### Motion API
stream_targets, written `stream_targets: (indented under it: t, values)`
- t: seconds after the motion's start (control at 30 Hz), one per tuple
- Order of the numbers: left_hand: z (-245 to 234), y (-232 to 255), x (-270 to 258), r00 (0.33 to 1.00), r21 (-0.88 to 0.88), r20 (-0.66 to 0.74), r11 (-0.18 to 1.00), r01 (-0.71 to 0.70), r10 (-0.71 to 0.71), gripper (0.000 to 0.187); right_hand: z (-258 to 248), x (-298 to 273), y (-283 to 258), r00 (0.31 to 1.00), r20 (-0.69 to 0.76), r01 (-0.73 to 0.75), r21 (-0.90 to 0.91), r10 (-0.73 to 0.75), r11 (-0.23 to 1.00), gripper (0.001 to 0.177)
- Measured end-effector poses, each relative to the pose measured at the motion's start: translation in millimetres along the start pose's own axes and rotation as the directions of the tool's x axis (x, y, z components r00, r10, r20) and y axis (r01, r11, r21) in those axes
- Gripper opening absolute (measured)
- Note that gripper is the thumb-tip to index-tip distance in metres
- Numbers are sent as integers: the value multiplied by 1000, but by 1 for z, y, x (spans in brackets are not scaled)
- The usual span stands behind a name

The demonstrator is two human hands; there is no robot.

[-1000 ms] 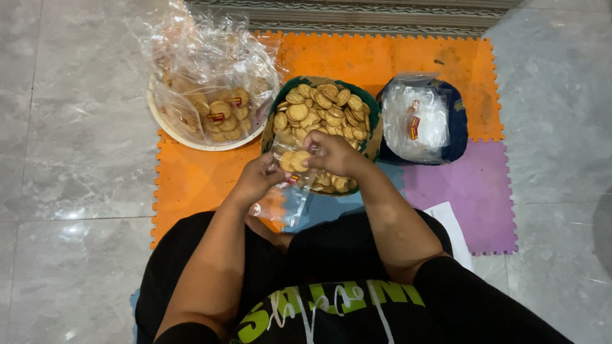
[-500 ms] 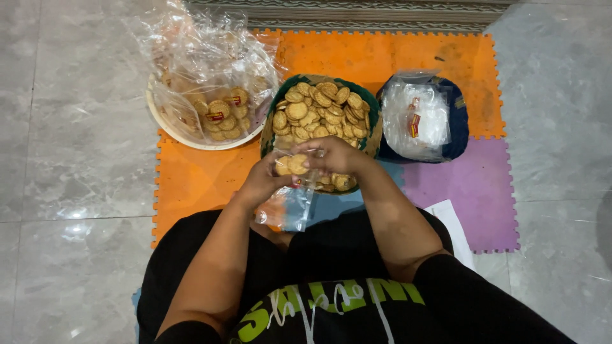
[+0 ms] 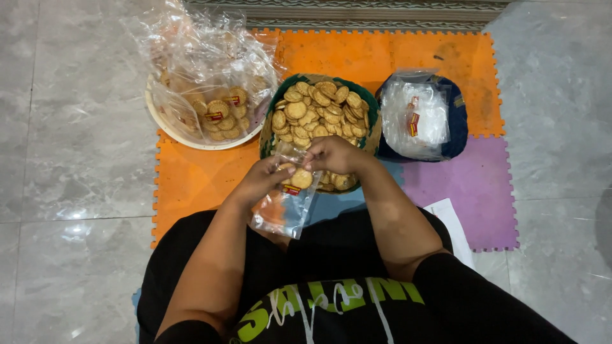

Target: Packing round cookies from a basket into small plastic bags while sitting on the floor.

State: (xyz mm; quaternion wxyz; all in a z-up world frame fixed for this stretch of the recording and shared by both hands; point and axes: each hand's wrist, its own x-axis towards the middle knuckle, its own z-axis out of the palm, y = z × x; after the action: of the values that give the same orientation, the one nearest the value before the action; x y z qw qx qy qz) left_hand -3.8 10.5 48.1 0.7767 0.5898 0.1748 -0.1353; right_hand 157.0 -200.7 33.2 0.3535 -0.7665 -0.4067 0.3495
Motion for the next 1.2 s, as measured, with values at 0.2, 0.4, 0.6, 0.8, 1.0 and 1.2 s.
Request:
stream_targets:
  t: [0.2,0.4,0.6,0.8,1.0,1.2]
  values:
    - [1,17,12,994,87,-3,991,-105,106,25,1,-3,-34,995,-81,72,132,-61,989,18]
    - [-4,6,45,991,69,22,989,-130,129,26,10,2,-32,959,-242,168,59,-149,984,9]
    - [7,15,51,995,21,4,995,-99,99,25,12,5,-25,913,-372,209,82,-165,974,5]
    - [12,23,38,998,91,17,994,-65,64,21,5,4,-21,871,-442,258,35,-216,966,6]
    - [21,26,28,998,167,37,984,-63,58,15,-1,-2,-30,832,-485,305,-1,-268,952,7]
    - [14,19,17,999,320,-17,947,38,-34,17,-14,-7,-36,795,-556,300,13,-243,954,8]
